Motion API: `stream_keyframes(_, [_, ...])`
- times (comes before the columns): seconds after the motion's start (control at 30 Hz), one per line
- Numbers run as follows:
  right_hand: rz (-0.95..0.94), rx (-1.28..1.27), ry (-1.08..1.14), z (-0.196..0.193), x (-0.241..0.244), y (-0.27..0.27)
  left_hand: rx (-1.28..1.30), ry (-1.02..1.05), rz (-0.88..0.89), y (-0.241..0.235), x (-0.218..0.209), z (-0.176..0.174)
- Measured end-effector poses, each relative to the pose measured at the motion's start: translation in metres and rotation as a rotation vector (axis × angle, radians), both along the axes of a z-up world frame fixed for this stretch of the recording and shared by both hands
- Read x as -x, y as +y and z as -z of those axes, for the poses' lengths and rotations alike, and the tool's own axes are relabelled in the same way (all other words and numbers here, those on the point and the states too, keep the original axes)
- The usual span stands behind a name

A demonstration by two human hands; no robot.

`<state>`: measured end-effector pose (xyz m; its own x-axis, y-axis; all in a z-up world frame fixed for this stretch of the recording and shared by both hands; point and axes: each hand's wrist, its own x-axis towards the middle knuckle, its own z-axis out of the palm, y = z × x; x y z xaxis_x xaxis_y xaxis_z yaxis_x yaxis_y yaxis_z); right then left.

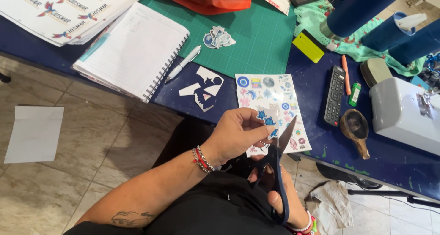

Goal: Cutting out individual stickers from a printed sheet using scissors

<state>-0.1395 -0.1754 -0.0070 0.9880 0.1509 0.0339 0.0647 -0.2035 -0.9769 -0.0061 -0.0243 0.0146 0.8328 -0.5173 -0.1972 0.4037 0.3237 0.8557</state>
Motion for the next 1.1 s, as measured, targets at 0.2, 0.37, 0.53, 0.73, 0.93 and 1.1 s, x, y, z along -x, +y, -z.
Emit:
stream_keyframes(0.2, [-0.024,-0.024,-0.035,-0.004,0.006,0.002,-0.094,-0.082,-0.033,0.004,0.011,-0.008])
stream_keyframes(0.37, [-0.003,-0.009,-0.003,-0.013,0.01,0.007,-0.119,-0.135,-0.002,0.01,0.018,-0.021])
stream_keyframes(0.53, [-0.009,0.021,-0.011,-0.012,0.012,0.005,-0.11,-0.089,0.01,0.011,0.02,-0.024])
stream_keyframes(0.73, [-0.005,0.039,-0.015,-0.009,0.014,0.003,-0.089,-0.031,0.043,0.011,0.021,-0.025])
stream_keyframes(0.93, [0.008,0.019,-0.041,0.0,0.015,-0.001,-0.039,-0.061,0.044,0.012,0.02,-0.019])
stream_keyframes(1.1, [0.029,-0.012,-0.028,0.011,0.018,-0.006,-0.012,-0.089,0.06,0.015,0.021,-0.017])
